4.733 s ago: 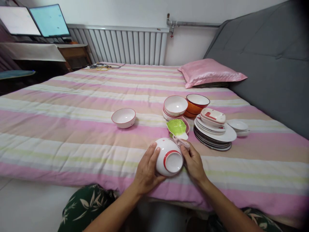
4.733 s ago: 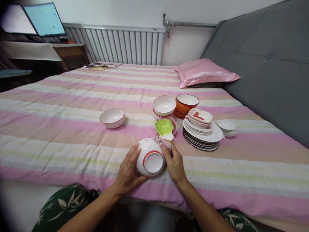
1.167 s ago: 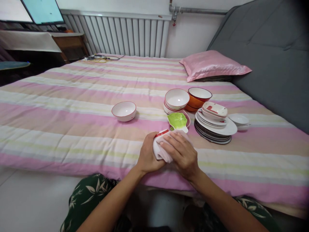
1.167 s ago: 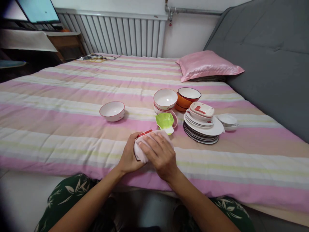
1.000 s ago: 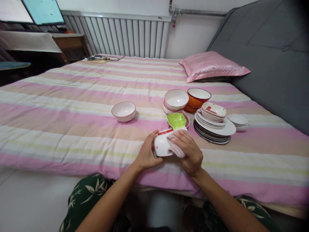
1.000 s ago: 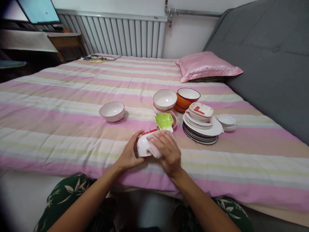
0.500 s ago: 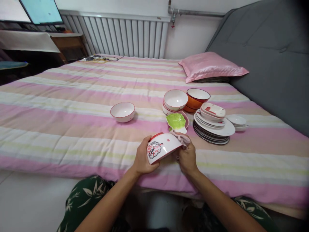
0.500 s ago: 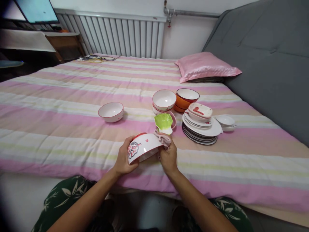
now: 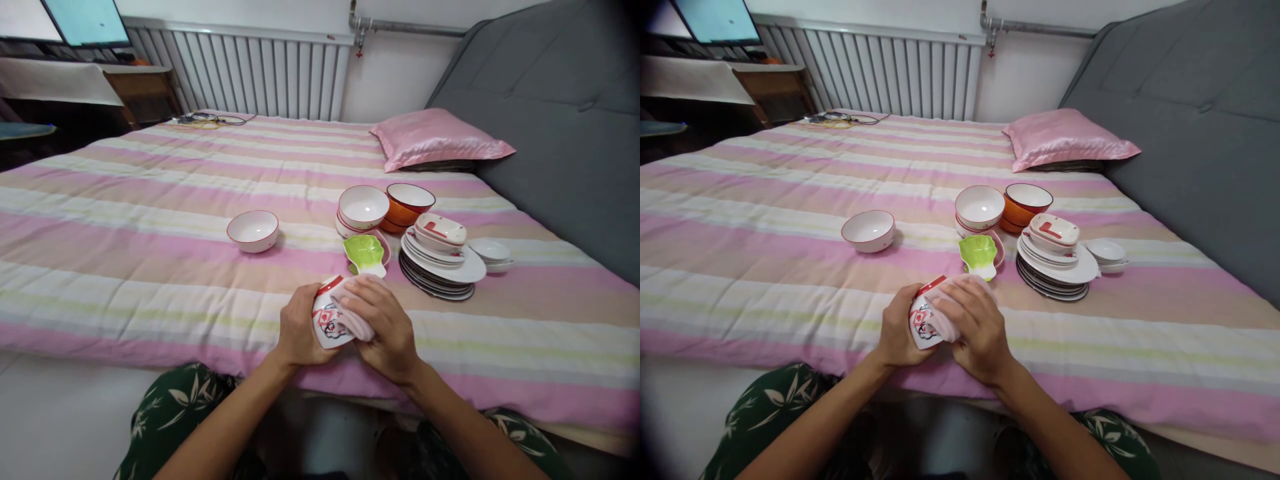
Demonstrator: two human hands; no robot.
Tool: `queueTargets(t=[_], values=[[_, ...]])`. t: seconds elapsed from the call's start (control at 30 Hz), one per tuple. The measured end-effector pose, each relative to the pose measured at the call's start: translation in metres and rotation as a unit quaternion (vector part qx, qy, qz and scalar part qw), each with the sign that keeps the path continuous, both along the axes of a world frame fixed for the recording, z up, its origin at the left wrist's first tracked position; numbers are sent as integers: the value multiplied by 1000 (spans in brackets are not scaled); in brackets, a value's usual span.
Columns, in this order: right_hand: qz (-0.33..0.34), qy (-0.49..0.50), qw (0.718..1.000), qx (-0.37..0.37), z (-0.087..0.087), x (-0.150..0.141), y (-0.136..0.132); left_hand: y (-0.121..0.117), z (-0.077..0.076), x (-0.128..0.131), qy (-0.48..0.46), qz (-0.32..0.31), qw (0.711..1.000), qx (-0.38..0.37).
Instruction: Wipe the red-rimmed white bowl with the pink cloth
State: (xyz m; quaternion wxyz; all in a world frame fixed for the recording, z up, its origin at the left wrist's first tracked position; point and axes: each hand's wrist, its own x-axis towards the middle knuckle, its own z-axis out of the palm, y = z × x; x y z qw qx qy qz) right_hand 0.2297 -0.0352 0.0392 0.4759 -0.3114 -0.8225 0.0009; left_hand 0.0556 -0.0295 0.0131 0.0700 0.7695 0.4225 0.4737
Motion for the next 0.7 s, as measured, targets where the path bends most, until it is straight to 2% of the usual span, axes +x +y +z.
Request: queueTargets(t=[0.13,0.23,0.4,0.57,0.7], values=[[-15,-92,995,37,2,-12,-15,-1,-2,1,1,7,1000,-10],[-6,-114,993,26,6,-18,-23,-2,-3,1,0,25,1000,-19],[17,-82,996,-41,15,-12,-23,0,-4,-1,-32,18,998,-55],[22,-67,992,-109,17,2,-12,3,-5,-1,-47,46,993,-93],[43,13,981,-190,17,12,-3,4,-7,-3,-55,64,988,-127]])
